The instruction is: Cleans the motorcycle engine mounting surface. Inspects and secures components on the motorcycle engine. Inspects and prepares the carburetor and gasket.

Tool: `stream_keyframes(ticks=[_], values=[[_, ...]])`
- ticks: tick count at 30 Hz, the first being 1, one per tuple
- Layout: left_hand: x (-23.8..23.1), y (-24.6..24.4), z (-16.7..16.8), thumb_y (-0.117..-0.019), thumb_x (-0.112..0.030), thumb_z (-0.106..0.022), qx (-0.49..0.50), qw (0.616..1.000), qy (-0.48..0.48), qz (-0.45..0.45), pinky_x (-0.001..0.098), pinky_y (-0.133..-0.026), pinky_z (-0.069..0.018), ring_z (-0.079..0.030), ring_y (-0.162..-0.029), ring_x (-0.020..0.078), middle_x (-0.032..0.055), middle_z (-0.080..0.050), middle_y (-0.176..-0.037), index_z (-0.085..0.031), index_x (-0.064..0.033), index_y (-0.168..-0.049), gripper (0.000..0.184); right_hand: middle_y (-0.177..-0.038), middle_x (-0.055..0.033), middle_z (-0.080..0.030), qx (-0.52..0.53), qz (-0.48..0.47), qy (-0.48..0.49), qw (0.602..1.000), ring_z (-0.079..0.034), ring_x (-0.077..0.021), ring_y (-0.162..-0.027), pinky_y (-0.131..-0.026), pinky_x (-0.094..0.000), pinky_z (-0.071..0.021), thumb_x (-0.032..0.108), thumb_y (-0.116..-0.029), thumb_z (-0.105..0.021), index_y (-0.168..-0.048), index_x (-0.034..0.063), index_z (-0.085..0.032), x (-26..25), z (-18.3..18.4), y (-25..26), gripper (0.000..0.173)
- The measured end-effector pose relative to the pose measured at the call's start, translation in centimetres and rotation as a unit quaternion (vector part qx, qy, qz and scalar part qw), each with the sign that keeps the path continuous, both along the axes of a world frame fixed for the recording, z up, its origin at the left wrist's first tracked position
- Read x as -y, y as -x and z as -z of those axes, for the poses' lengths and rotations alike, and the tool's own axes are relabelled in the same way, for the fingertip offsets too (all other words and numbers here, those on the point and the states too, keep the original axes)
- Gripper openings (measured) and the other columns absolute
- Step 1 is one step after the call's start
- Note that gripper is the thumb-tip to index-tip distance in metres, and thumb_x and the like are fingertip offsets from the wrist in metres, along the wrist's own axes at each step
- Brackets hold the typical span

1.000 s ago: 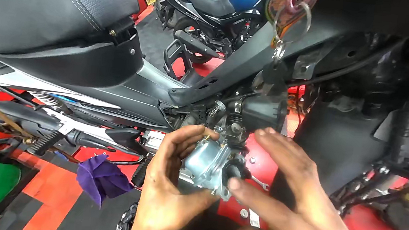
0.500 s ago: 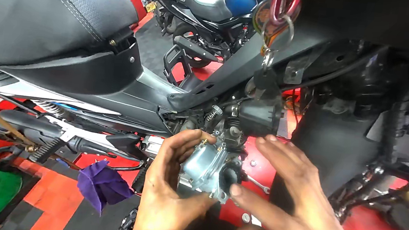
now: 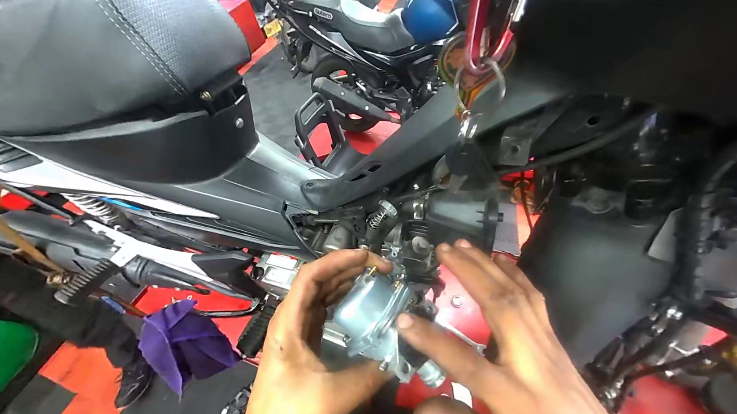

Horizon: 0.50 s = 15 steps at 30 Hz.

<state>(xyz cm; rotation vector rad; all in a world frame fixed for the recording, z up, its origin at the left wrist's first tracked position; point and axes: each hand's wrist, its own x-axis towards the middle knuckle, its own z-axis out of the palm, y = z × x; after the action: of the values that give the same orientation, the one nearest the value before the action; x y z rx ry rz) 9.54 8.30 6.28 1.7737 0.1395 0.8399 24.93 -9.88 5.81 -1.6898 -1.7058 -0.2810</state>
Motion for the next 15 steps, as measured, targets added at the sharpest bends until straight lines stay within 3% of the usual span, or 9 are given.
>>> stream_keyframes(ticks=[15], values=[[-0.05,-0.09,0.23,-0.0630,-0.013,-0.092,-0.005,1.000,-0.011,0.004,0.0422,-0.100,-0.0583,-0.066,-0.116,0.0311,0.0134,-0.066,-0.131,-0.051,-0.0097,-0.142,0.089,-0.163,-0.0152,-0.034,-0.010,0.013,0.013,1.000,-0.022,-0.0375,-0.155,-0.121,-0.0704,-0.0235,0.053,-0.0888,-0.073,-0.146,0.0329,-0.052,0.27,-0.20,-0.02,0.064]])
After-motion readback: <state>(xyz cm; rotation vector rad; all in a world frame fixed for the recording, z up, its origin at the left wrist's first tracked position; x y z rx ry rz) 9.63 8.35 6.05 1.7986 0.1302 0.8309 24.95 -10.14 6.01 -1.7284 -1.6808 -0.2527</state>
